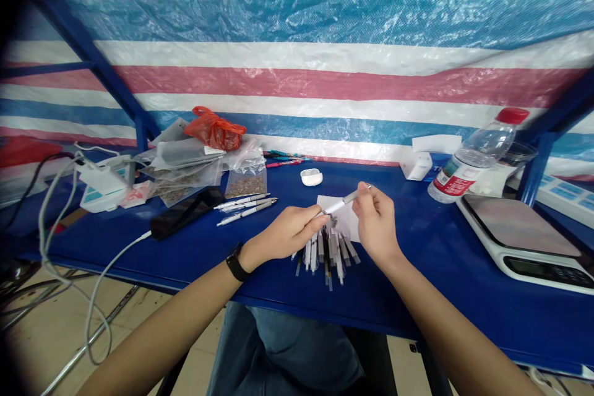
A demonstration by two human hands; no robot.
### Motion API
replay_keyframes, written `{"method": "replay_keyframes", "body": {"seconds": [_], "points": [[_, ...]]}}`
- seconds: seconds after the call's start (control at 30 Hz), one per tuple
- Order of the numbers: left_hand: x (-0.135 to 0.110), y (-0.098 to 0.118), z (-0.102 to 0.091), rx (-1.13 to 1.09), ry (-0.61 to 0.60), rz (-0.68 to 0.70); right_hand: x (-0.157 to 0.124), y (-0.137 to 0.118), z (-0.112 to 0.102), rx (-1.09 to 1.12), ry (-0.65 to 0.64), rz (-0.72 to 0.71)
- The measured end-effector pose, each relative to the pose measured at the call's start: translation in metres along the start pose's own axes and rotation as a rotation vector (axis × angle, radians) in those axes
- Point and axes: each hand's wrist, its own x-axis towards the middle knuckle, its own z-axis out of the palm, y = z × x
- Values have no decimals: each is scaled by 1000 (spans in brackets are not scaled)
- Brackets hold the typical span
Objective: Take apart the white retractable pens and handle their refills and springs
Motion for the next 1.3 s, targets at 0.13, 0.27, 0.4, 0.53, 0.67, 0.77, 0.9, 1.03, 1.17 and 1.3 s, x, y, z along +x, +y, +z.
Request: {"method": "replay_keyframes", "body": {"seconds": [0.13, 0.27, 0.4, 0.53, 0.67, 0.77, 0.9, 1.03, 1.17, 1.3], "points": [[-1, 5, -5, -452, -57, -119, -5, -5, 7, 151, 11, -41], [0, 5, -8, -781, -231, -200, -10, -12, 13, 255, 39, -131], [0, 4, -4, -373, -128, -108, -9, -13, 11, 183, 68, -203], [1, 0, 3, 292, 37, 5, -9, -15, 12, -22, 24, -111], [1, -2, 5, 414, 31, 32, -13, -18, 17, -163, 46, -43], [0, 2, 3, 270, 19, 5, -14, -15, 18, -110, 9, 12], [-1, 10, 2, -232, -70, -110, -15, -9, 17, -6, -31, 49], [0, 13, 1, -677, -175, -175, -18, -10, 17, 8, -24, -38], [1, 9, 3, -437, -69, -138, -15, -15, 14, -21, -42, -126], [2, 2, 9, 143, -29, -39, -8, -20, 12, -117, 99, -103]]}}
